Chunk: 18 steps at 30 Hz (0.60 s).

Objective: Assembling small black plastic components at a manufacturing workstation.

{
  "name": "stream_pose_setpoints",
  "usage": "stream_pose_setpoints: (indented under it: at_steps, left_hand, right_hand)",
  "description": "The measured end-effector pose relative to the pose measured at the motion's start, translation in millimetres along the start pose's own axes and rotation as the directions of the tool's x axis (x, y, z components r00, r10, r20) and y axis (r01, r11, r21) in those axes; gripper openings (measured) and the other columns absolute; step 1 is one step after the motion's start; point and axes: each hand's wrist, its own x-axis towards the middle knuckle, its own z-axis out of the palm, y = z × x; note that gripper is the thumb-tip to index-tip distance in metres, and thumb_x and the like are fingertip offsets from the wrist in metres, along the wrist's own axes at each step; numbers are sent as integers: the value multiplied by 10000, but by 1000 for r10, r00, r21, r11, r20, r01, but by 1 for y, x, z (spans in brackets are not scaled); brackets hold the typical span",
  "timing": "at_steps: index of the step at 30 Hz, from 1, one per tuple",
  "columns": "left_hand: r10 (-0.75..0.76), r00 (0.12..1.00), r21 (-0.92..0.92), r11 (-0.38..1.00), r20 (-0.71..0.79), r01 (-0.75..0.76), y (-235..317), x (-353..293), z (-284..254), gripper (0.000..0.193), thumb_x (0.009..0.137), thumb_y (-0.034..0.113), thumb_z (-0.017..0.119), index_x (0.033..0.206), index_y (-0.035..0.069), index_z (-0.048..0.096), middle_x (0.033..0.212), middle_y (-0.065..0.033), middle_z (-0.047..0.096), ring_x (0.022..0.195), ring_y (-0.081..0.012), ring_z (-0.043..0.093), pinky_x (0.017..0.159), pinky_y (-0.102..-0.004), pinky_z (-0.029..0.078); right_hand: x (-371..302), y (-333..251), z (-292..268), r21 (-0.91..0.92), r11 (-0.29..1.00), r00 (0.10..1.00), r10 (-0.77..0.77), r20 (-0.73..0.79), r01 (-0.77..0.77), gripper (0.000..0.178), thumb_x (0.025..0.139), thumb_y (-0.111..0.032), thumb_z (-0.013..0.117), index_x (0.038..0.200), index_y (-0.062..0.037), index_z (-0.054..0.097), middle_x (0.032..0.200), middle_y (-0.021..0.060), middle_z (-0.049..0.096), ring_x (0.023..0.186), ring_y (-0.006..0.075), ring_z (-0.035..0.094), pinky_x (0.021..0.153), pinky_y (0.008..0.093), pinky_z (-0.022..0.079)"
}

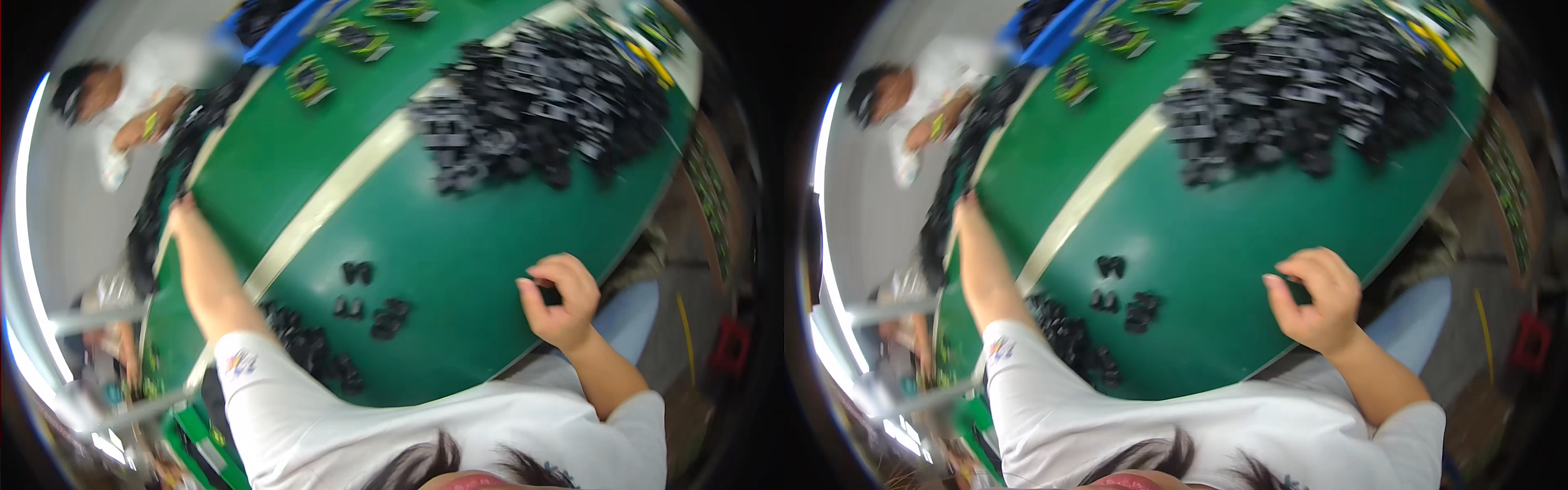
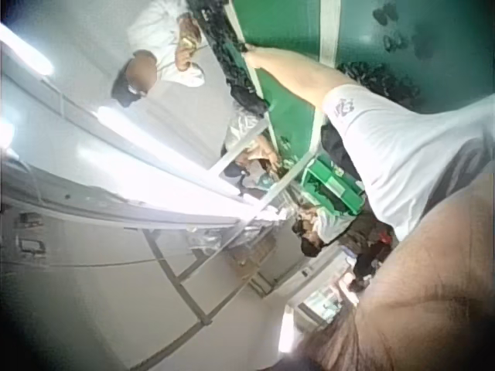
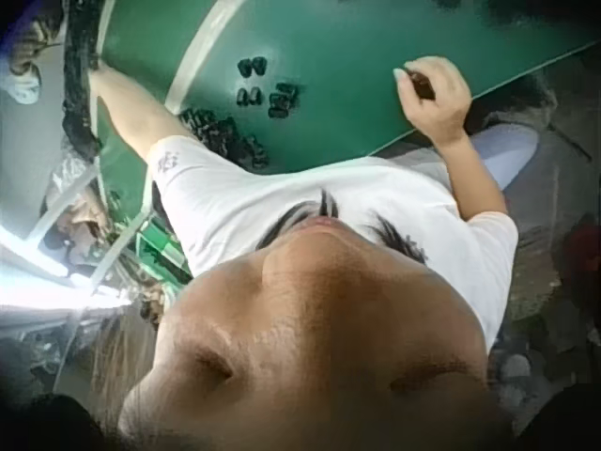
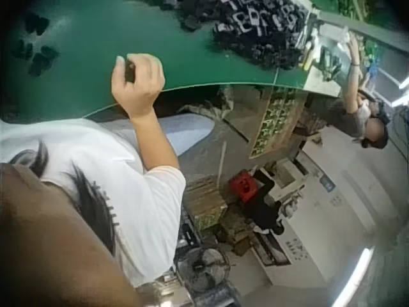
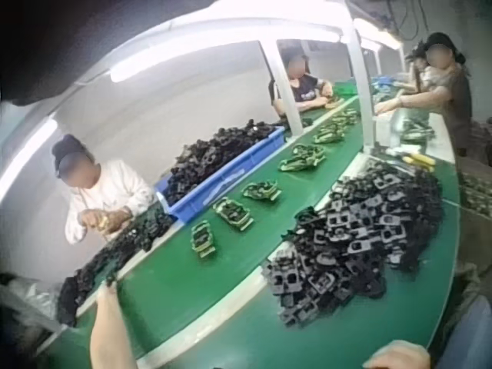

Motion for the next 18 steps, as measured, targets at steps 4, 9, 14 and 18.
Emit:
stream_pose_setpoints:
  at_steps: [4, 9, 14, 18]
  left_hand:
    - [-143, 969, 143, 983, 203, 115, -33, -11, 13, 356, 944, 107, 326, 1166, -151, 430, 1120, -251, 532, 1037, -332, 574, 785, -381, 575]
    - [-207, 978, 500, 843, -35, 196, 15, -44, 31, 108, 869, 102, 444, 860, 4, 488, 755, -85, 496, 606, -177, 490, 496, -272, 418]
    - [-289, 894, 549, 834, 343, 59, 65, -240, 85, 127, 889, 180, 578, 892, 52, 575, 645, 35, 479, 474, -47, 395, 398, -187, 267]
    - [-225, 693, 508, 829, 685, -233, 141, -448, 94, 215, 908, 179, 574, 1030, 4, 599, 680, 28, 519, 493, -22, 395, 418, -163, 273]
  right_hand:
    - [4, 6, 9, -5, 1000, 1000, -5, 3, 5, 157, 637, 11, 703, 738, -38, 594, 673, 73, 581, 530, 185, 528, 477, 273, 423]
    - [-5, 4, 0, 22, 999, 1000, 24, 13, -24, 157, 670, -54, 716, 765, -45, 591, 721, 89, 596, 619, 244, 574, 541, 311, 463]
    - [29, 39, -29, -275, 959, 952, -149, -269, 72, 335, 652, -125, 756, 927, -67, 572, 1019, 140, 568, 951, 322, 531, 833, 402, 437]
    - [60, 70, -43, -578, 768, 949, 123, -290, -276, 660, 645, -289, 786, 1194, -84, 481, 1326, 219, 358, 1189, 400, 382, 960, 433, 370]
